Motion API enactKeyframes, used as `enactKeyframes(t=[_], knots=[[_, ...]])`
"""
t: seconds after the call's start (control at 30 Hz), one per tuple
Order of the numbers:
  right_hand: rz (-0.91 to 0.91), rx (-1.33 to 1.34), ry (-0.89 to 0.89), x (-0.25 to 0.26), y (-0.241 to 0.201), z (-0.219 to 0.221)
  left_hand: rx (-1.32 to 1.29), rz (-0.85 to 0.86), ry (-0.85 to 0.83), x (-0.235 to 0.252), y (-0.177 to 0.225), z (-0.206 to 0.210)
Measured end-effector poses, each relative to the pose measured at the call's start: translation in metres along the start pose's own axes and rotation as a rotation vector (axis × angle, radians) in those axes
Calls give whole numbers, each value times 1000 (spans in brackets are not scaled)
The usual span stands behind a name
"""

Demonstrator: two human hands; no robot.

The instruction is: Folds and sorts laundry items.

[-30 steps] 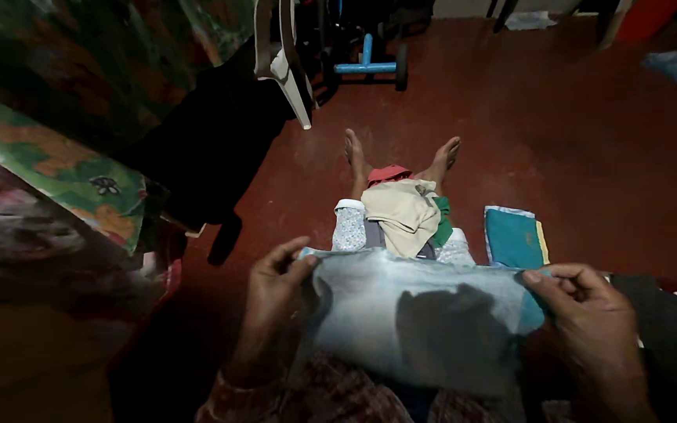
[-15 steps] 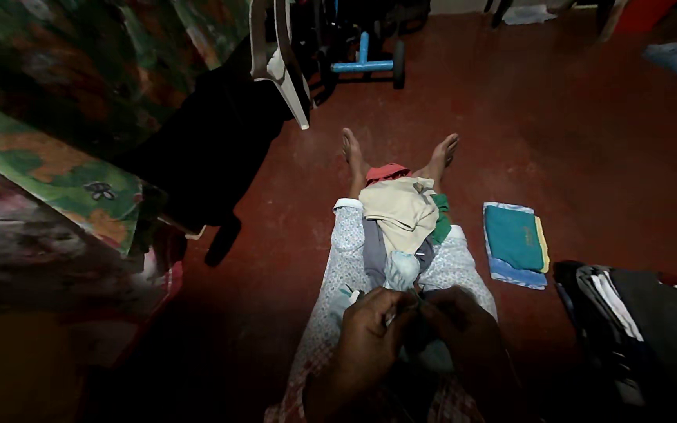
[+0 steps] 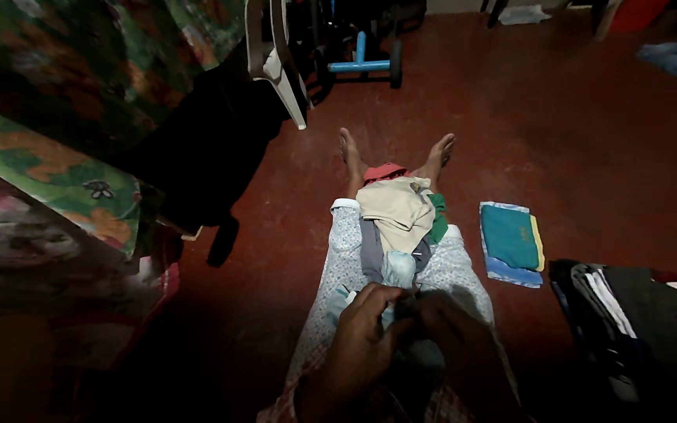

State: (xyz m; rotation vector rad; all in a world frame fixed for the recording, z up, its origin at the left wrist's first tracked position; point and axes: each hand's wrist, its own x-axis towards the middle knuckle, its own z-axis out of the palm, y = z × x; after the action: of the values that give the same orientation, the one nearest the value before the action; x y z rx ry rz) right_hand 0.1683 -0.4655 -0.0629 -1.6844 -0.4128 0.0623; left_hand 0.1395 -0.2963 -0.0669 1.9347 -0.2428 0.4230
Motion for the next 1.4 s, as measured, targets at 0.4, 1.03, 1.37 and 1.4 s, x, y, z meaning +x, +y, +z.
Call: enactKeyframes(t=[0.4,1.03,1.37,1.4], knots=[[-314,-490,-322,40,45,-40,-62,325,-186,7,46,-40],[-594,-1001,-247,61,-55,-153,118,274,230,56,53,-91],[-213,-151,-15,95,-58,-166,-136,60,90,123,26,-57],[-213,-141,14,98,-52,-170,-149,42,71,127,22,-55]])
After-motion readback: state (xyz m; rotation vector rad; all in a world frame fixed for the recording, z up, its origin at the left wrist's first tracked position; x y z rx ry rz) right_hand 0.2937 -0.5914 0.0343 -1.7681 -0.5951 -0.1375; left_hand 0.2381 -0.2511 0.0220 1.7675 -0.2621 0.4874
